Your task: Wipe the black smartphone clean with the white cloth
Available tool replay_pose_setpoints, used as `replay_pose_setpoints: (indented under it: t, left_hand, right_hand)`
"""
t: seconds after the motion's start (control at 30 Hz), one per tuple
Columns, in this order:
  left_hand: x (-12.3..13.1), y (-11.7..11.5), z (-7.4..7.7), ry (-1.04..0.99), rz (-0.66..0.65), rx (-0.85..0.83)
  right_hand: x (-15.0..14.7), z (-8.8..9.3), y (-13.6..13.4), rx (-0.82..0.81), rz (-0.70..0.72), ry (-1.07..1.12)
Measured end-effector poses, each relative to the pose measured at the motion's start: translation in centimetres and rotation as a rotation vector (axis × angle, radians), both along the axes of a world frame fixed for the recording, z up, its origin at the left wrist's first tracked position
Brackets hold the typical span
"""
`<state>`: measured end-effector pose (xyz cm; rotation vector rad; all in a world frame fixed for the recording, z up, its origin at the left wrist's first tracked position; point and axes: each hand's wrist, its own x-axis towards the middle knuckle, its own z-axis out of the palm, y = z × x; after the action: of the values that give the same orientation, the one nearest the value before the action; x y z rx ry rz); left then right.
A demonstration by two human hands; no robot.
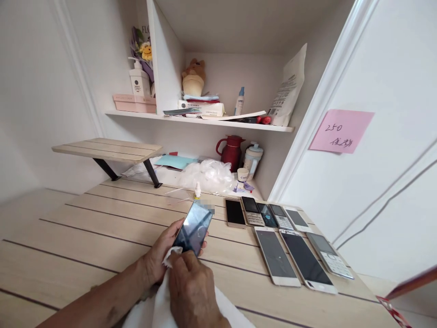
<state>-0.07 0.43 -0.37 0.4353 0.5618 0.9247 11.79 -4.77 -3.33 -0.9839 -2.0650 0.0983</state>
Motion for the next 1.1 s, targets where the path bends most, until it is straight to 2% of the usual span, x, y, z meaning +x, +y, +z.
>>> replay_pose_setpoints:
  t: [0.13,0.17,0.3,0.37,0.5,0.57,0.73,0.77,0.93,1.1]
  left_hand:
    - [0.1,0.0,0.2,-0.029,0.006,-0.014]
    - [0.2,0.0,0.2,-0.037,0.019,-0.010]
    - [0.0,0.2,0.0,-0.027,0.056,-0.017]
    - [-0.1,0.4,-0.2,-0.027,0.064,-0.027]
    - [-0.1,0.7,-0.5,-0.062,0.121,-0.013]
    - [0.0,0.7,-0.4,-0.069,0.135,-0.013]
    - [-0.1,0.4,0.1,-0.068,0.137,-0.040]
    - [-0.1,0.3,0.1,-0.071,0.134,-0.036]
    - [0.0,0.5,-0.2,-0.073,0.136,-0.001]
    - [0.0,0.2,-0.6,-0.040,0.044,-0.031]
  right_hand:
    - [0.9,0.1,0.9,-0.003,-0.183,0.071]
    - [1.0,0.1,0.9,0.001,-0.193,0.074]
    - [0.0,0.1,0.1,0.000,-0.017,0.005]
    - [-0.2,-0.1,-0.1,-0.015,-0.001,-0.026]
    - [0.5,-0.4,0.7,-0.040,-0.244,-0.042]
    - [0.7,-0.4,0.9,-0.040,-0.309,-0.070]
    - [0.0,0.2,0.0,-0.027,-0.115,-0.097]
    - [0.1,0.3,0.0,-0.025,-0.118,-0.092]
    - [0.7,-0.2,0.7,-0.031,-0.313,-0.106]
    - [-0.1,-0.7,0.2,-0.011,-0.147,-0.155]
